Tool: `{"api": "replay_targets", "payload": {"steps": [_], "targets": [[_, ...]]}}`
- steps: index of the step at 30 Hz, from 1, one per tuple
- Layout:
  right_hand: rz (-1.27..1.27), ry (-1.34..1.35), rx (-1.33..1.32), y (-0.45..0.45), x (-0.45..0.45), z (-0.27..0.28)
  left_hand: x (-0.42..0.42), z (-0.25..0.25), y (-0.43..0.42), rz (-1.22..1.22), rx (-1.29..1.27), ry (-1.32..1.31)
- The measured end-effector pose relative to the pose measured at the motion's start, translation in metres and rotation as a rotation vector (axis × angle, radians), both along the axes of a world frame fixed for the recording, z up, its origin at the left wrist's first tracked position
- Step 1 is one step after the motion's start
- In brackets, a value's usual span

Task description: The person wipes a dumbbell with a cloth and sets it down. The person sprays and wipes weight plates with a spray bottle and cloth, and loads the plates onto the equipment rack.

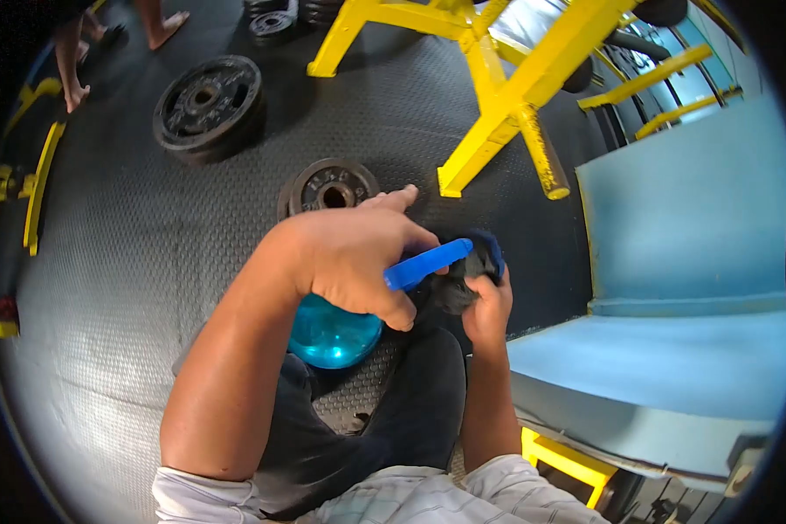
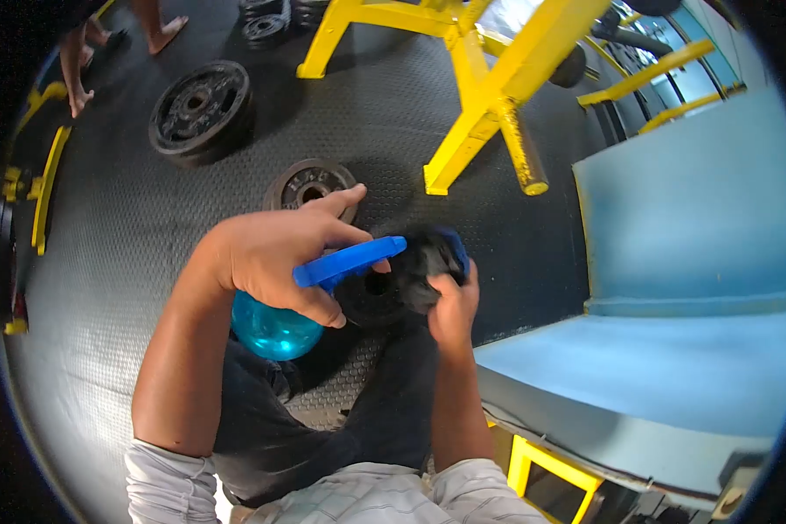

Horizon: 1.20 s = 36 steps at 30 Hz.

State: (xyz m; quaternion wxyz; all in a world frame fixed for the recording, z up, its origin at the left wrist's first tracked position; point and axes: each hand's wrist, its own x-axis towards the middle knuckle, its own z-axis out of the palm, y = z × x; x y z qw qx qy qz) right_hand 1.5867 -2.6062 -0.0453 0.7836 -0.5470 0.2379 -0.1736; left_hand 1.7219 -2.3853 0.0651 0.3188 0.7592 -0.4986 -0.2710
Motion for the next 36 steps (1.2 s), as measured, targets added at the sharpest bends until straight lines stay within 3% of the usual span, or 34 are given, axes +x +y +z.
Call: {"api": "replay_targets", "payload": {"steps": [2, 4, 6, 8, 10, 12, 14, 15, 19, 23, 25, 30, 33, 35, 36], "targets": [[0.098, -0.125, 0.063, 0.028, 0.017, 0.044, -0.002, 0.002, -0.009, -0.019, -0.048, 0.107], [0.432, -0.408, 0.495, 0.037, 0.025, 0.077, 0.001, 0.009, -0.016, -0.056, -0.031, 0.119], [0.423, -0.483, 0.535, 0.036, 0.028, 0.094, 0.003, 0.008, -0.016, 0.069, -0.377, 0.645], [0.429, -0.550, 0.584, 0.026, 0.028, 0.089, 0.009, 0.013, -0.016, 0.152, -0.409, 0.654], [0.109, -0.229, 0.066, -0.002, 0.024, 0.031, 0.015, 0.019, -0.010, 0.297, -0.430, 0.511], [0.271, 0.185, -0.570, 0.004, 0.017, -0.034, 0.011, 0.029, -0.004, 0.395, -0.343, 0.468], [0.483, 0.364, -1.027, 0.035, -0.002, -0.099, 0.011, 0.027, 0.003, 0.486, -0.298, 0.060], [0.501, 0.435, -1.167, 0.052, -0.008, -0.118, 0.011, 0.029, 0.002, 0.539, -0.279, 0.144], [0.518, 0.693, -1.519, 0.087, -0.009, -0.144, 0.001, 0.039, -0.007, 0.575, -0.228, 0.071], [0.406, 0.624, -1.589, 0.085, -0.002, -0.169, 0.005, 0.023, -0.017, 0.531, -0.196, 0.082], [0.573, 0.727, -1.489, 0.084, 0.002, -0.154, 0.011, 0.019, -0.030, 0.483, -0.163, 0.087], [0.610, 0.730, -1.371, 0.073, 0.004, -0.139, 0.030, 0.007, -0.053, 0.437, -0.130, 0.037], [0.615, 0.711, -1.223, 0.056, -0.002, -0.109, 0.038, 0.006, -0.055, 0.565, -0.149, 0.069], [0.395, 0.474, -1.036, 0.034, -0.004, -0.095, 0.050, -0.009, -0.053, 0.588, -0.250, 0.040], [0.392, 0.487, -1.034, 0.024, -0.008, -0.091, 0.055, -0.012, -0.053, 0.608, -0.275, 0.076]]}}
